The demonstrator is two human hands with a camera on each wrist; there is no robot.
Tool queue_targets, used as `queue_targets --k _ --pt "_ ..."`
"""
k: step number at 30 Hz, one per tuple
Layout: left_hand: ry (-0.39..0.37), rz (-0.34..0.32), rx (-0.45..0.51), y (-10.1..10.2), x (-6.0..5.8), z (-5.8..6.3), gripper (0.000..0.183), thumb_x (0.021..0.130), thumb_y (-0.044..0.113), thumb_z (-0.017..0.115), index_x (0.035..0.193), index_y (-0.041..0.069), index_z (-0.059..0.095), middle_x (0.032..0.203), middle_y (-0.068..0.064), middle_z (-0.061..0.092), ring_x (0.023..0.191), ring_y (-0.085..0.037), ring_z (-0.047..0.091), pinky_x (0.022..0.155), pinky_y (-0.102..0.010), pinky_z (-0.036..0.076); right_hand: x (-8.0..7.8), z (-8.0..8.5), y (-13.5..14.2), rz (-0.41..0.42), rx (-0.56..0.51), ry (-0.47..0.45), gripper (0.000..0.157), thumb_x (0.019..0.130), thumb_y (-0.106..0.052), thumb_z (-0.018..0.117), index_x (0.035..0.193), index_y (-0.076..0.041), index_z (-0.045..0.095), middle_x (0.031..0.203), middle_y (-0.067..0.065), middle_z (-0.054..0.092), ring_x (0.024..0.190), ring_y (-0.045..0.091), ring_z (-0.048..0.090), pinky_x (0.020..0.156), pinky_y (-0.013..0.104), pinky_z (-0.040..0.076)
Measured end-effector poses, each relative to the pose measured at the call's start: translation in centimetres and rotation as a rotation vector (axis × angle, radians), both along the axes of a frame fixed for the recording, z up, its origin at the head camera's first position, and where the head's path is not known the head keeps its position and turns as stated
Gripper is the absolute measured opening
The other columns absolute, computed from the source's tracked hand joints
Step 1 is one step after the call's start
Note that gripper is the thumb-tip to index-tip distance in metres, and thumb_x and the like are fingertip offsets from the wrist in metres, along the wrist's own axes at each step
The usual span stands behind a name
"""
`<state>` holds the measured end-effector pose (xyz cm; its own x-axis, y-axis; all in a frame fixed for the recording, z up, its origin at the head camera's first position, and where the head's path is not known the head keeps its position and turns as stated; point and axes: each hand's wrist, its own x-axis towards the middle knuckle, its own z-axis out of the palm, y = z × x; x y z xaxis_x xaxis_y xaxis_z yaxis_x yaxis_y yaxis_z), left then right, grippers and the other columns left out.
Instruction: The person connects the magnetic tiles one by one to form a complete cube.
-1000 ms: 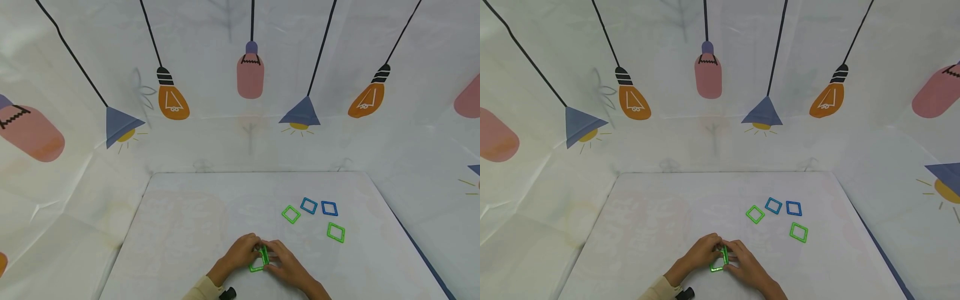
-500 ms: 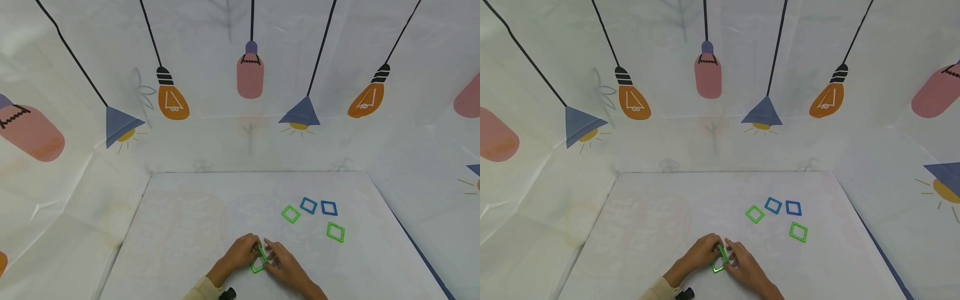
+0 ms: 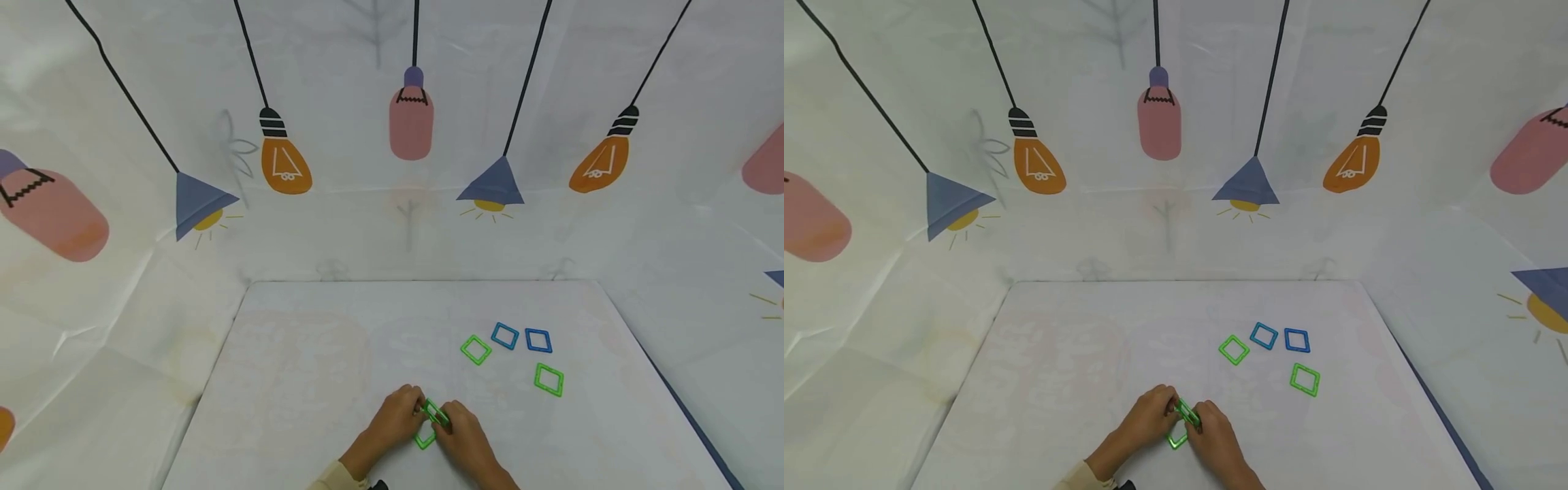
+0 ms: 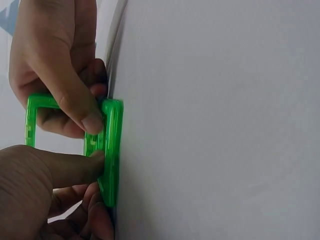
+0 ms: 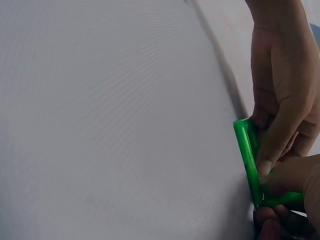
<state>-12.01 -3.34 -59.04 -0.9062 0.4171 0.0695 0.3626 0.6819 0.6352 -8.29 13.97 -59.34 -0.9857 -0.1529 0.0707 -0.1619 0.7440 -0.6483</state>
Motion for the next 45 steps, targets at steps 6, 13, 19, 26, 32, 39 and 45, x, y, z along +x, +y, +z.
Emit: queue_targets --k 6,13,19,26,32,39,45 --pt "0.025 -0.026 -0.028 0.0 0.3 0.3 0.019 0.084 0.018 0.08 0.096 0.016 0.067 0.077 0.01 0.05 0.066 0.003 0.04 0.056 -0.014 0.037 0.0 0.1 -0.1 -0.004 -0.012 0.053 0.026 0.075 0.004 0.076 0.073 -0.014 0.057 0.071 -0.009 0.049 0.064 -0.002 0.04 0.054 0.017 0.039" --pt "0.08 -0.228 -0.067 -0.7 -1.2 0.4 0.018 0.083 0.019 0.081 0.098 0.015 0.072 0.085 0.01 0.054 0.072 0.003 0.041 0.063 -0.011 0.038 -0.1 0.1 -0.2 0.014 -0.023 0.069 0.027 0.073 0.007 0.073 0.071 -0.014 0.057 0.07 -0.009 0.049 0.063 -0.003 0.039 0.053 0.017 0.039" --pt "0.055 -0.318 -0.082 -1.1 -2.3 0.3 0.011 0.083 0.016 0.081 0.09 0.016 0.072 0.082 0.013 0.056 0.071 0.004 0.041 0.062 -0.009 0.036 -0.2 -0.1 -0.3 0.021 -0.021 0.065 0.029 0.073 0.008 0.073 0.07 -0.015 0.055 0.069 -0.008 0.047 0.063 -0.002 0.038 0.053 0.017 0.038" --pt "0.051 -0.281 -0.072 -1.1 -2.1 0.5 0.009 0.085 0.015 0.079 0.09 0.015 0.071 0.081 0.012 0.056 0.07 0.004 0.042 0.061 -0.01 0.039 -0.3 0.1 0.1 0.04 -0.011 0.014 0.022 0.08 -0.002 0.077 0.08 -0.015 0.06 0.074 -0.01 0.048 0.066 -0.002 0.04 0.055 0.017 0.039" --pt "0.039 -0.186 -0.04 -1.1 -1.5 0.3 0.008 0.084 0.012 0.078 0.086 0.014 0.071 0.076 0.012 0.054 0.068 0.003 0.042 0.06 -0.012 0.04 -0.7 0.3 1.7 0.121 -0.079 -0.032 0.033 0.082 -0.012 0.081 0.11 -0.006 0.065 0.089 -0.006 0.056 0.07 -0.005 0.046 0.058 0.017 0.046" --pt "-0.026 -0.016 0.008 -1.2 -0.5 -0.3 0.013 0.078 0.013 0.083 0.079 0.013 0.07 0.07 0.012 0.049 0.063 0.002 0.041 0.056 -0.015 0.038 -1.7 0.9 4.6 0.171 -0.041 -0.018 0.045 0.086 -0.018 0.079 0.125 -0.004 0.062 0.101 -0.002 0.061 0.075 -0.005 0.05 0.064 0.017 0.05" --pt "-0.054 0.067 0.042 -1.2 0.2 -0.5 0.018 0.076 0.01 0.082 0.072 0.014 0.066 0.066 0.012 0.046 0.06 0.0 0.039 0.053 -0.016 0.036 -3.4 2.1 6.8 0.015 -0.02 -0.038 0.031 0.09 -0.013 0.075 0.119 -0.005 0.067 0.097 -0.004 0.064 0.076 -0.002 0.054 0.067 0.019 0.052"
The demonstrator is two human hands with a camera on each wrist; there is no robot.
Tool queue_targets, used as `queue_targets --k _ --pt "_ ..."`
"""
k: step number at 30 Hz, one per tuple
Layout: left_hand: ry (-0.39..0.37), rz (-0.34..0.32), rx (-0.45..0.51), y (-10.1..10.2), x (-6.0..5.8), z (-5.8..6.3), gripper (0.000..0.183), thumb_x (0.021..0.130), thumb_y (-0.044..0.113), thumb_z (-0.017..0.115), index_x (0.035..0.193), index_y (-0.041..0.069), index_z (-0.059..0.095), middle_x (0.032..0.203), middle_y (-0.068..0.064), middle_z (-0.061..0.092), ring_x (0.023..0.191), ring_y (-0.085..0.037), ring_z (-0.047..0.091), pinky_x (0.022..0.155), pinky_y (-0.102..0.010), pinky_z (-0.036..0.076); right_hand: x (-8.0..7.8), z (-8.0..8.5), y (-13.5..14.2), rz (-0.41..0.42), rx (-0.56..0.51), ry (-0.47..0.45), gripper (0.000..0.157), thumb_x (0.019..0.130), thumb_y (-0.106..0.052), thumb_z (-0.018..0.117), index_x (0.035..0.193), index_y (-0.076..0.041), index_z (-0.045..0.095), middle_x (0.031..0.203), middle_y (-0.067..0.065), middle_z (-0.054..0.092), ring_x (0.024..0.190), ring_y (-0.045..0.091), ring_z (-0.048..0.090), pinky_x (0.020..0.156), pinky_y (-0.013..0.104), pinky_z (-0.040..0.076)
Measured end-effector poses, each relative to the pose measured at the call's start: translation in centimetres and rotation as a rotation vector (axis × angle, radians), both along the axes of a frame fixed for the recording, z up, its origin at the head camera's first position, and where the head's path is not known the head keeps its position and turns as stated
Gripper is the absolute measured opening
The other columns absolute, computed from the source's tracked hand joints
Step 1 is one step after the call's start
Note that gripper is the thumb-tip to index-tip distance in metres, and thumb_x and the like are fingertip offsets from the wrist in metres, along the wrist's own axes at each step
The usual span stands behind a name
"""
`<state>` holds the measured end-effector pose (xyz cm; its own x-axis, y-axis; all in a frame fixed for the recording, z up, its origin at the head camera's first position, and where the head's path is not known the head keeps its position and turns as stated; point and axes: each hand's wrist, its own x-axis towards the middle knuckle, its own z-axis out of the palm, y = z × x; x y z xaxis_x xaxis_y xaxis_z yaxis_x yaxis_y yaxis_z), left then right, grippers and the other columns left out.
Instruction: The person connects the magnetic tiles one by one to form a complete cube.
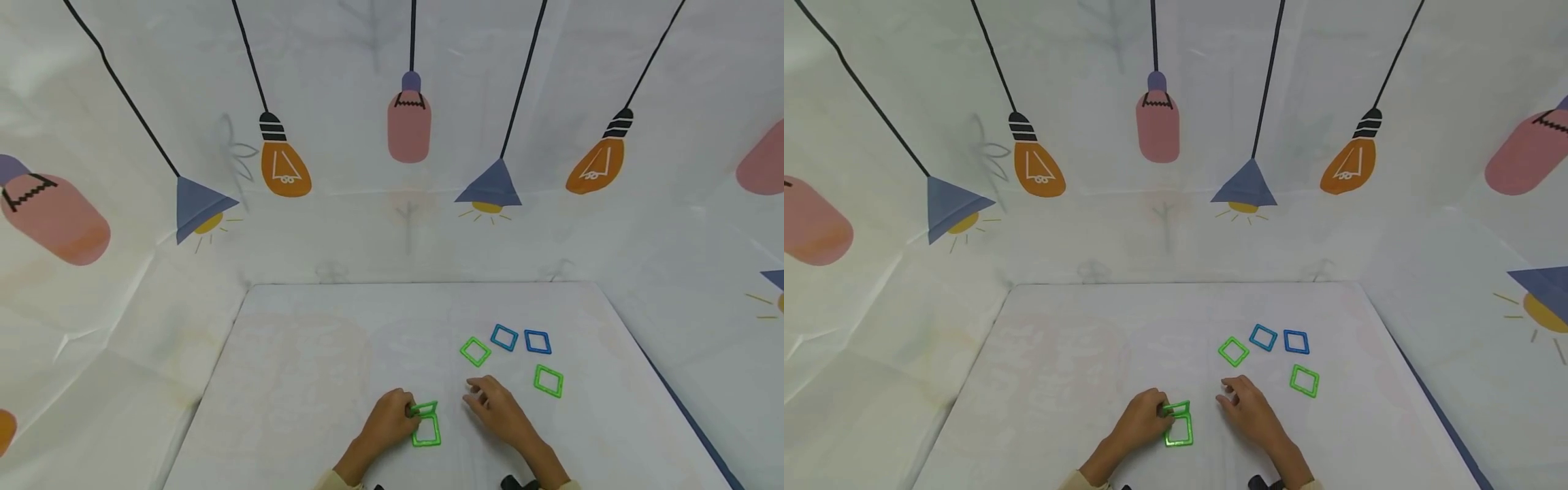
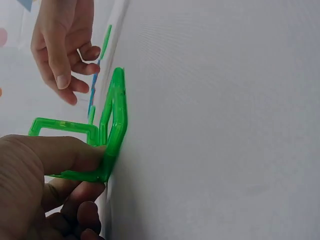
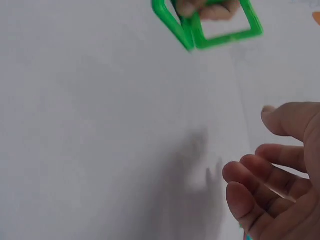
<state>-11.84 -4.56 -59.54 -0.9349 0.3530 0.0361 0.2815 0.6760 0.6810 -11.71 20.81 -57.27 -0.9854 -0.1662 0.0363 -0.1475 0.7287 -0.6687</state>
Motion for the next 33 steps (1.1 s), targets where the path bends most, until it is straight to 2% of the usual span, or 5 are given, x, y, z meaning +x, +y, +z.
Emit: queue_targets --k 7,13,18,25,33 --pt "-0.028 0.052 -0.005 -0.1 0.6 0.2 0.021 0.074 0.008 0.079 0.068 0.017 0.061 0.064 0.011 0.045 0.057 -0.002 0.039 0.051 -0.018 0.035 -2.8 0.6 2.5 -0.066 0.059 0.071 0.025 0.093 -0.01 0.07 0.116 -0.001 0.067 0.096 0.002 0.065 0.08 0.009 0.062 0.068 0.025 0.054" --pt "-0.051 0.101 -0.044 0.3 1.0 0.2 0.019 0.073 0.01 0.075 0.068 0.018 0.059 0.064 0.011 0.045 0.056 -0.003 0.039 0.048 -0.02 0.033 -5.3 0.7 3.6 -0.064 0.099 0.068 0.031 0.093 -0.01 0.067 0.118 0.008 0.064 0.099 0.014 0.066 0.085 0.022 0.067 0.071 0.035 0.057" --pt "-0.032 0.159 -0.062 0.7 1.6 0.1 0.016 0.073 0.012 0.074 0.07 0.017 0.059 0.065 0.011 0.045 0.055 -0.003 0.039 0.047 -0.021 0.033 -6.8 0.6 3.7 -0.057 0.161 0.064 0.039 0.091 -0.014 0.07 0.12 0.011 0.063 0.101 0.017 0.064 0.086 0.024 0.065 0.074 0.039 0.057" --pt "0.001 0.193 -0.051 1.0 2.2 0.3 0.017 0.073 0.011 0.077 0.069 0.015 0.061 0.063 0.011 0.047 0.054 -0.003 0.04 0.046 -0.021 0.034 -8.1 -0.2 3.2 -0.044 0.281 0.106 0.049 0.088 -0.023 0.077 0.116 0.015 0.064 0.101 0.019 0.06 0.086 0.025 0.057 0.08 0.044 0.055" --pt "-0.002 0.211 -0.048 1.0 2.3 0.4 0.017 0.072 0.01 0.078 0.069 0.014 0.061 0.063 0.011 0.05 0.054 -0.003 0.041 0.046 -0.021 0.035 -8.4 -0.6 2.5 -0.091 0.272 -0.028 0.059 0.085 -0.03 0.08 0.121 0.012 0.061 0.109 0.019 0.055 0.09 0.026 0.051 0.076 0.042 0.049"
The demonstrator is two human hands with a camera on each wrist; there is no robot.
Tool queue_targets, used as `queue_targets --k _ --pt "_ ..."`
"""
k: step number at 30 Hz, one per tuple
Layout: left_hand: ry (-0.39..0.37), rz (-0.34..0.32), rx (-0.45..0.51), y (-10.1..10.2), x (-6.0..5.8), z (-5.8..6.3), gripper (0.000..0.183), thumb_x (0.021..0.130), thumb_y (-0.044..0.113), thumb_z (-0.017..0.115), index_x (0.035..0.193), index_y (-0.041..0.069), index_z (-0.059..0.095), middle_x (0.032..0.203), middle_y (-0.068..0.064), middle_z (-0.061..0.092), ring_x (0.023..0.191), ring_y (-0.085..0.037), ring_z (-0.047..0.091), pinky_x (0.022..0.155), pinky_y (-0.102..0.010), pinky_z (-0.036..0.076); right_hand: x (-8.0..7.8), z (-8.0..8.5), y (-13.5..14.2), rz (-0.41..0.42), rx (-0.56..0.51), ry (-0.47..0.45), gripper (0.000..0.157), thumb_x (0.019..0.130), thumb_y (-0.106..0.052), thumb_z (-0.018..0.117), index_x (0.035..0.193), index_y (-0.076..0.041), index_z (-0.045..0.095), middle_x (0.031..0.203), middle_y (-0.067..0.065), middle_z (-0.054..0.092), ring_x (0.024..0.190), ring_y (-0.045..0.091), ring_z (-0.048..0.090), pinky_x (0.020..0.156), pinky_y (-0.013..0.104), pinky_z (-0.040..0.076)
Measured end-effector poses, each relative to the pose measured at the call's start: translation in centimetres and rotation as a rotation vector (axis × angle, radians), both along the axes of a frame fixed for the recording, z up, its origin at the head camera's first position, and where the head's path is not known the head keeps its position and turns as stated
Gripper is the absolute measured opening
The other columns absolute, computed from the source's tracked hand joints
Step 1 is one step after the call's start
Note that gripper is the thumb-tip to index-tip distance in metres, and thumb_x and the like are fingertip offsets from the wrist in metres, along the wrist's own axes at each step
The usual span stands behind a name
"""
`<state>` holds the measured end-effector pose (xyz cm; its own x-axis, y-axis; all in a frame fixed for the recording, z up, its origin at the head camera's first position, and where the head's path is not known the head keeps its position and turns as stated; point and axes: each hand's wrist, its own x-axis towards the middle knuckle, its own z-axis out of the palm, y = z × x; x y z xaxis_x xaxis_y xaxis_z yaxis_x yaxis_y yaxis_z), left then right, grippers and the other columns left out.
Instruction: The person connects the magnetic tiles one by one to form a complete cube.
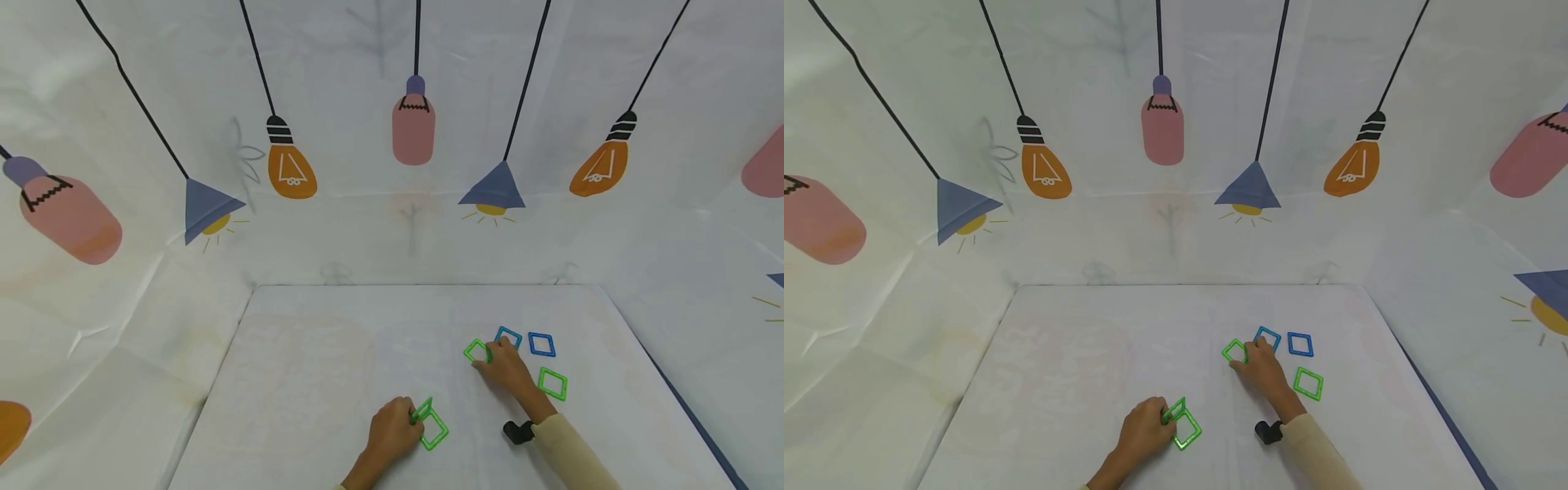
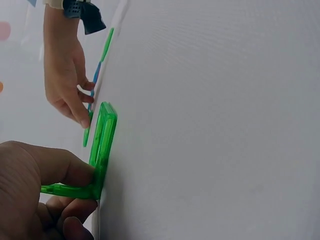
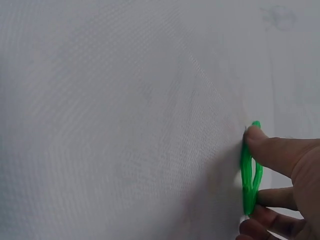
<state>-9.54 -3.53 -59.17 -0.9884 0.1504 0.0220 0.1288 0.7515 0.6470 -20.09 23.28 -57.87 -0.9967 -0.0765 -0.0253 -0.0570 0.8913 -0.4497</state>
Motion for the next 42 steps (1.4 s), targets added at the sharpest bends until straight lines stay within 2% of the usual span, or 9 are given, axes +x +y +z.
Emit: queue_targets --k 6,12,18,23,31,37,42 --pt "-0.008 0.056 -0.012 0.5 0.2 -0.2 0.017 0.072 0.011 0.077 0.069 0.015 0.06 0.063 0.01 0.05 0.054 -0.004 0.042 0.046 -0.023 0.034 -0.3 -0.4 -0.2 -0.052 -0.046 -0.034 0.06 0.083 -0.028 0.082 0.124 0.007 0.054 0.111 0.019 0.057 0.09 0.025 0.049 0.073 0.038 0.047" --pt "-0.009 0.104 -0.032 1.1 0.5 0.1 0.016 0.073 0.011 0.076 0.069 0.014 0.061 0.064 0.01 0.049 0.055 -0.004 0.042 0.047 -0.022 0.034 -0.2 -0.3 -0.4 -0.078 -0.164 -0.104 0.059 0.085 -0.018 0.08 0.128 0.001 0.043 0.097 0.014 0.059 0.081 0.022 0.051 0.064 0.033 0.041" --pt "0.006 0.121 -0.037 1.3 0.5 0.1 0.016 0.072 0.01 0.076 0.069 0.014 0.061 0.064 0.009 0.049 0.055 -0.004 0.042 0.048 -0.022 0.034 -0.2 0.0 -0.5 -0.082 -0.183 -0.102 0.059 0.085 -0.017 0.08 0.128 0.001 0.043 0.1 0.016 0.06 0.083 0.023 0.051 0.066 0.034 0.042" --pt "0.01 0.121 -0.031 1.1 0.6 -0.1 0.018 0.072 0.01 0.076 0.068 0.014 0.059 0.064 0.009 0.048 0.055 -0.004 0.041 0.048 -0.022 0.033 -0.1 0.0 -0.6 -0.082 -0.2 -0.094 0.057 0.083 -0.015 0.081 0.125 0.001 0.045 0.095 0.013 0.059 0.081 0.022 0.051 0.065 0.033 0.042" --pt "0.017 0.102 -0.015 1.0 0.6 -0.2 0.018 0.073 0.012 0.078 0.069 0.014 0.06 0.064 0.01 0.048 0.054 -0.003 0.04 0.047 -0.021 0.032 0.2 -1.0 -0.5 -0.026 -0.177 0.015 0.015 0.083 -0.01 0.08 0.087 -0.008 0.066 0.084 0.004 0.063 0.075 0.014 0.053 0.065 0.027 0.045" --pt "0.058 0.124 -0.025 1.0 0.6 -0.5 0.02 0.072 0.012 0.078 0.067 0.016 0.059 0.063 0.011 0.048 0.054 -0.002 0.04 0.048 -0.021 0.032 0.4 -1.1 -0.7 -0.024 -0.163 0.059 0.009 0.083 -0.01 0.079 0.088 -0.008 0.073 0.079 0.002 0.062 0.073 0.013 0.05 0.064 0.026 0.044" --pt "0.081 0.147 -0.029 1.1 0.7 -0.7 0.022 0.071 0.012 0.077 0.065 0.017 0.056 0.063 0.011 0.047 0.054 -0.002 0.04 0.048 -0.021 0.033 0.7 -1.1 -1.0 -0.029 -0.161 0.079 0.009 0.083 -0.01 0.079 0.087 -0.007 0.072 0.079 0.001 0.062 0.072 0.012 0.051 0.062 0.025 0.044"
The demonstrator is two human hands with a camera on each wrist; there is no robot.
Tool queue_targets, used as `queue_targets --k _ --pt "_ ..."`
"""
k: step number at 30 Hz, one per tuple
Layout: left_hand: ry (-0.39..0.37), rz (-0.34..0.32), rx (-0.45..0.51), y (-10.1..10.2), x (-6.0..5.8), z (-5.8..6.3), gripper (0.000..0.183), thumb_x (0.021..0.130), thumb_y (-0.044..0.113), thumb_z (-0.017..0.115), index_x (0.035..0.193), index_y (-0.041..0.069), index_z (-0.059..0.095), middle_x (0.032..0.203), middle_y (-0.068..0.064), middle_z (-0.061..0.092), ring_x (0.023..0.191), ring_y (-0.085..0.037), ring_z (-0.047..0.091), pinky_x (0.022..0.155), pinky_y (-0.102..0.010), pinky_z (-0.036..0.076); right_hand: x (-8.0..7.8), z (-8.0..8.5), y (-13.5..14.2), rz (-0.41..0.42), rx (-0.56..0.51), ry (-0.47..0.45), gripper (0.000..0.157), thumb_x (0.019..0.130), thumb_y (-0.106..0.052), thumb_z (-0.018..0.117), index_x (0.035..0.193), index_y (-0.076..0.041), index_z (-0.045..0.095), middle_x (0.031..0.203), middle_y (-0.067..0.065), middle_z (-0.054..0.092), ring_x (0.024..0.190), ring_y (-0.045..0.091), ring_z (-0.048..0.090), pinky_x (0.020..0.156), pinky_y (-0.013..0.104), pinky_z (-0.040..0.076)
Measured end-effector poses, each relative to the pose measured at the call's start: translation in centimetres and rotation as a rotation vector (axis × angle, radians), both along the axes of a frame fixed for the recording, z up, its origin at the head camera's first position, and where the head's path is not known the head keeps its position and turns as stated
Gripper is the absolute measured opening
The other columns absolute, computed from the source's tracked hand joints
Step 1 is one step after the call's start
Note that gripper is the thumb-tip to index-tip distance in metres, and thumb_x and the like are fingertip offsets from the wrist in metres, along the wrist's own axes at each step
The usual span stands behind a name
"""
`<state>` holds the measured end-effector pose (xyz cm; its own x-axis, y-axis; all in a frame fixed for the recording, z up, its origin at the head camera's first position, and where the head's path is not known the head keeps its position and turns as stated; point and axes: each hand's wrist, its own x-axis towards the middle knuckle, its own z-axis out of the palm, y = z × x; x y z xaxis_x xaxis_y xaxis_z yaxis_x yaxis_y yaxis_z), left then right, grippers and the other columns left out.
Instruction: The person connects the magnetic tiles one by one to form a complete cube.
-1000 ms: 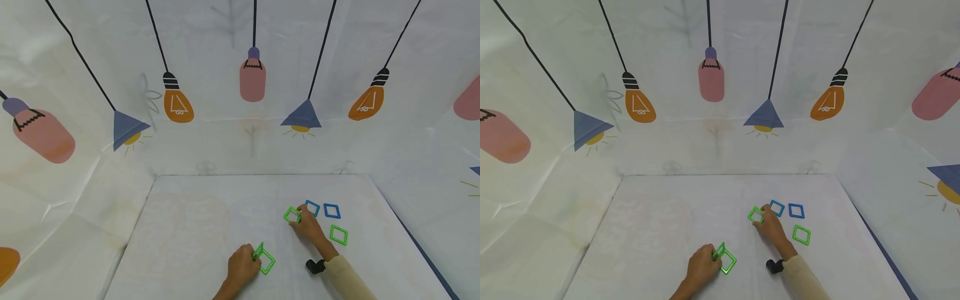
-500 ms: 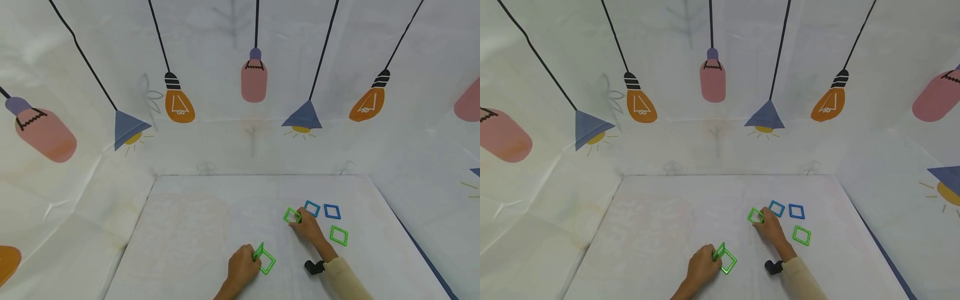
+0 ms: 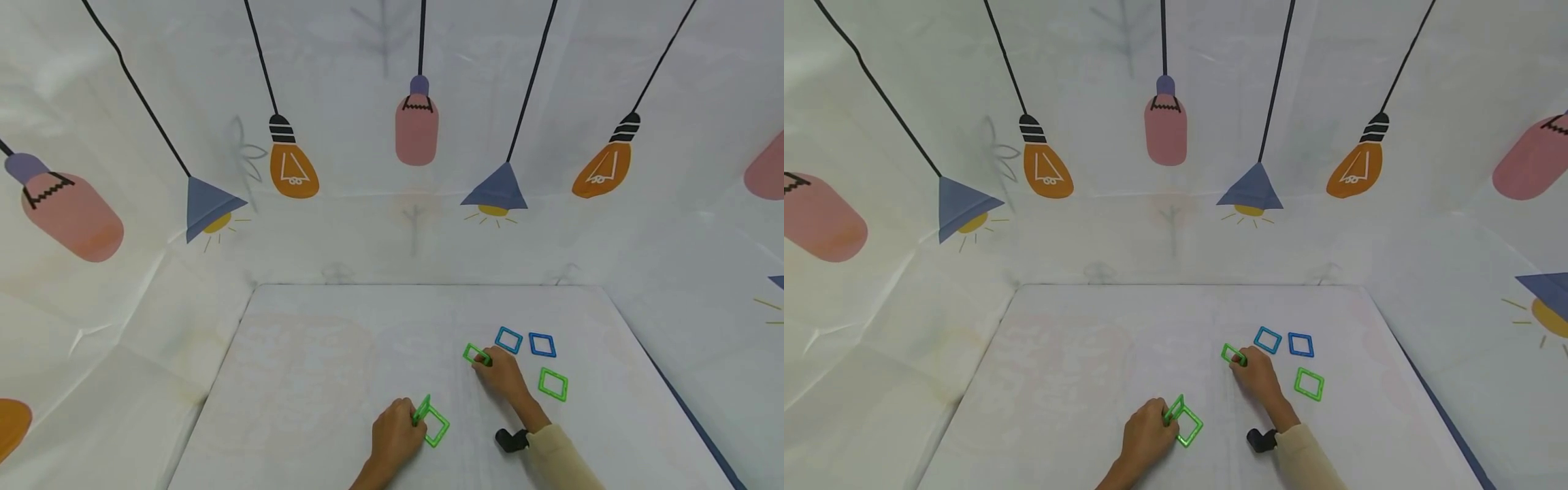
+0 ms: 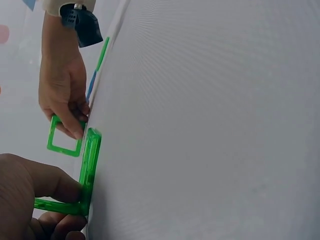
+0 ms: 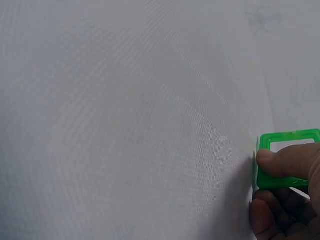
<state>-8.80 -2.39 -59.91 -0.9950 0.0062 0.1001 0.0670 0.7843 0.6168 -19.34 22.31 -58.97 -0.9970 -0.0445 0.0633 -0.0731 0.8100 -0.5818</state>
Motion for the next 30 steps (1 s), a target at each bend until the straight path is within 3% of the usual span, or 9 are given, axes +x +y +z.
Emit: queue_targets --k 8,19,30 --pt "0.008 0.005 0.005 0.0 0.1 0.1 0.022 0.07 0.01 0.076 0.064 0.017 0.056 0.062 0.011 0.046 0.053 -0.002 0.039 0.047 -0.021 0.032 1.3 0.6 -0.7 -0.03 -0.054 -0.014 0.006 0.086 -0.01 0.076 0.088 -0.008 0.071 0.081 0.001 0.063 0.073 0.013 0.053 0.064 0.026 0.046" --pt "-0.003 0.01 0.007 0.1 0.2 0.4 0.022 0.07 0.01 0.075 0.064 0.016 0.055 0.061 0.01 0.046 0.052 -0.003 0.039 0.047 -0.021 0.032 5.2 1.4 -3.3 -0.039 -0.1 0.029 0.009 0.084 -0.006 0.076 0.092 -0.008 0.074 0.081 -0.001 0.063 0.072 0.011 0.049 0.061 0.022 0.043" --pt "0.0 0.009 0.006 0.1 0.4 0.6 0.022 0.07 0.01 0.077 0.065 0.017 0.056 0.062 0.011 0.047 0.053 -0.002 0.039 0.047 -0.021 0.032 7.5 1.4 -5.4 -0.042 -0.126 0.01 0.012 0.082 -0.003 0.075 0.082 -0.012 0.067 0.077 -0.004 0.057 0.069 0.008 0.047 0.058 0.02 0.042"
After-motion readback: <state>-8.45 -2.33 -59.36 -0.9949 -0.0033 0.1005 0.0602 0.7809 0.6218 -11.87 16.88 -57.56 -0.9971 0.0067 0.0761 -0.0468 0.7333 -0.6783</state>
